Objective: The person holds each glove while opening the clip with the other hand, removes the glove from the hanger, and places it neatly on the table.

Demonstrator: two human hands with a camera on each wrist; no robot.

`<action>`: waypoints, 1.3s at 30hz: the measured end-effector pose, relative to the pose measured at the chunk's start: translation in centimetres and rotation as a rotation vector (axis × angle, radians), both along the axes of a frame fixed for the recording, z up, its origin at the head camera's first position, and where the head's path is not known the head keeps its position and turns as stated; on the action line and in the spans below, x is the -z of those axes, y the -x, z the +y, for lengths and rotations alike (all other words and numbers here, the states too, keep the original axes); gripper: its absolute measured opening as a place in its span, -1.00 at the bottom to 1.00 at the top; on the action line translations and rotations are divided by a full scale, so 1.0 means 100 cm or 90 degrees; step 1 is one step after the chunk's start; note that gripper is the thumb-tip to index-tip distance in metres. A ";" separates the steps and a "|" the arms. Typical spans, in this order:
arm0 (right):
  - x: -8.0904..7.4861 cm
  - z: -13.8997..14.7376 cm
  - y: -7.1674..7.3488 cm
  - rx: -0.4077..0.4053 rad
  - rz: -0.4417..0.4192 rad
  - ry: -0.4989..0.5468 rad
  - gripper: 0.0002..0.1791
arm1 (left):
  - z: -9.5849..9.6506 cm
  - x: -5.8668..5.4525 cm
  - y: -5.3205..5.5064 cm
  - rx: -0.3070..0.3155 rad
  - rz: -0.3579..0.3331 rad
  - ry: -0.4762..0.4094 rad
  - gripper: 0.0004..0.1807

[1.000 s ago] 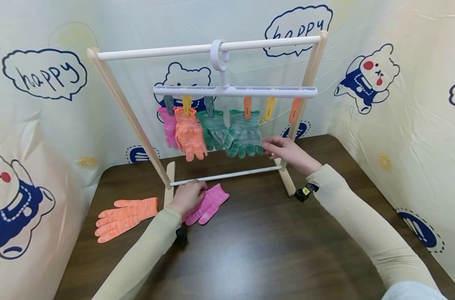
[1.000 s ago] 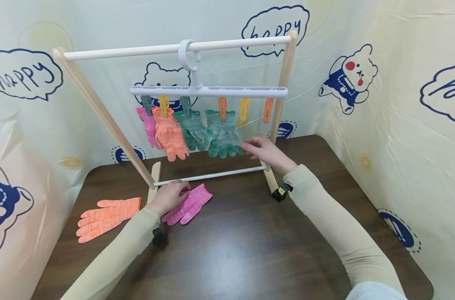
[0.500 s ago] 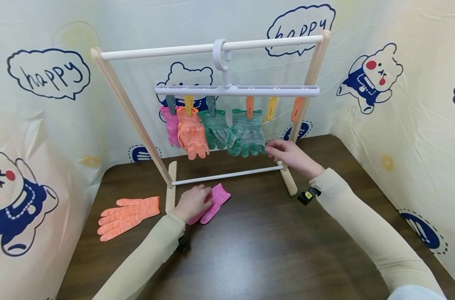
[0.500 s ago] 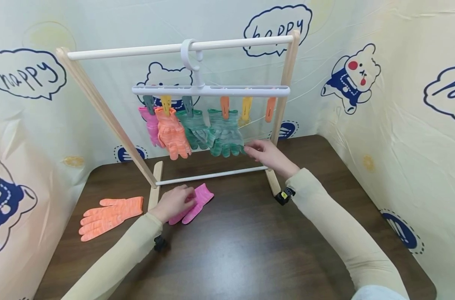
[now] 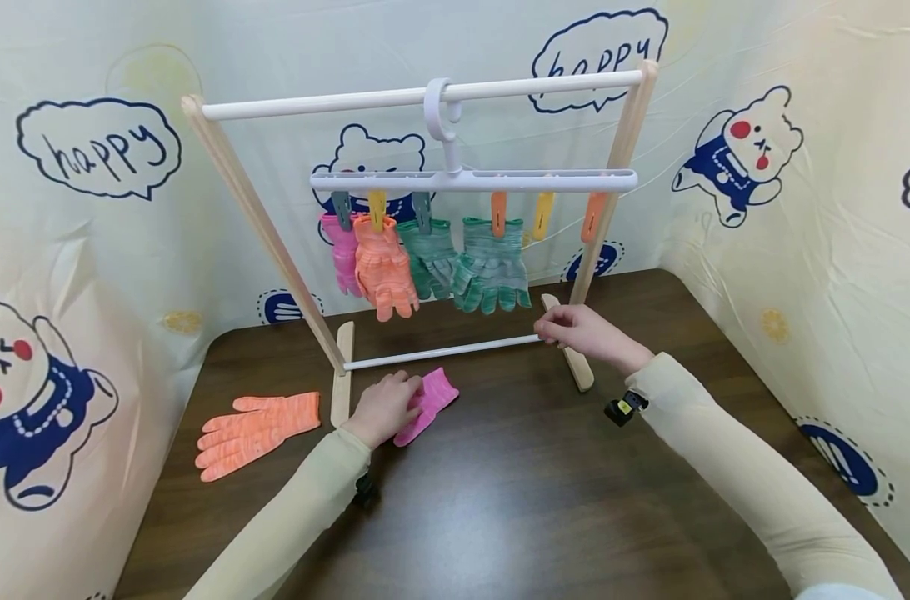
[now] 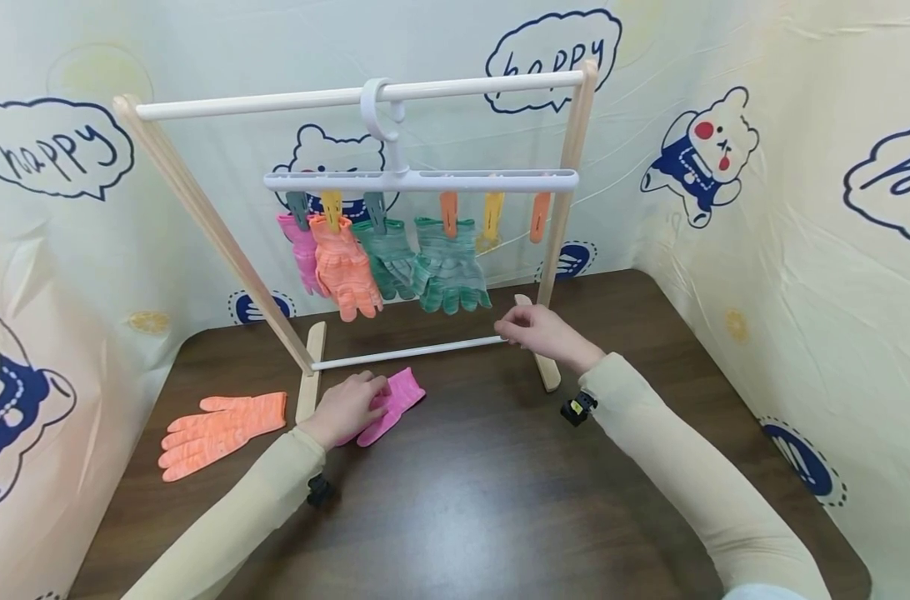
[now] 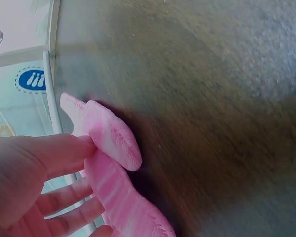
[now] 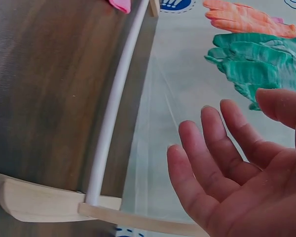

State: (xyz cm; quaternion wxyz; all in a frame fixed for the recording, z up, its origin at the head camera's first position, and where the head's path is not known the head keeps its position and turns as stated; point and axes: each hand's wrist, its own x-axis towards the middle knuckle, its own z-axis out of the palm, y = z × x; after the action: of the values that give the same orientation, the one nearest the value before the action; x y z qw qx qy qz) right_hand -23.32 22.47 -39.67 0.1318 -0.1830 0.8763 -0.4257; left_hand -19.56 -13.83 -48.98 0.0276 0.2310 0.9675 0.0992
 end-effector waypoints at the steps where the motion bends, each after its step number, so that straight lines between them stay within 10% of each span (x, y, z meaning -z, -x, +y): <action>1: 0.001 0.000 -0.002 -0.004 -0.005 0.004 -0.72 | 0.000 0.000 0.000 0.000 0.003 0.002 -0.76; 39: 0.037 0.007 -0.023 -0.057 -0.020 0.012 -0.79 | -0.005 0.000 -0.003 0.021 0.017 -0.022 -0.76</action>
State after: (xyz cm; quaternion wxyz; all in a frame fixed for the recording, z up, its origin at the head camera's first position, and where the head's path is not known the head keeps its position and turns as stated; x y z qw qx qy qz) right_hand -21.07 23.21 -43.39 0.1625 -0.2167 0.8611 -0.4303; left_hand -19.29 -14.36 -49.00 0.0121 0.2486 0.9620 0.1126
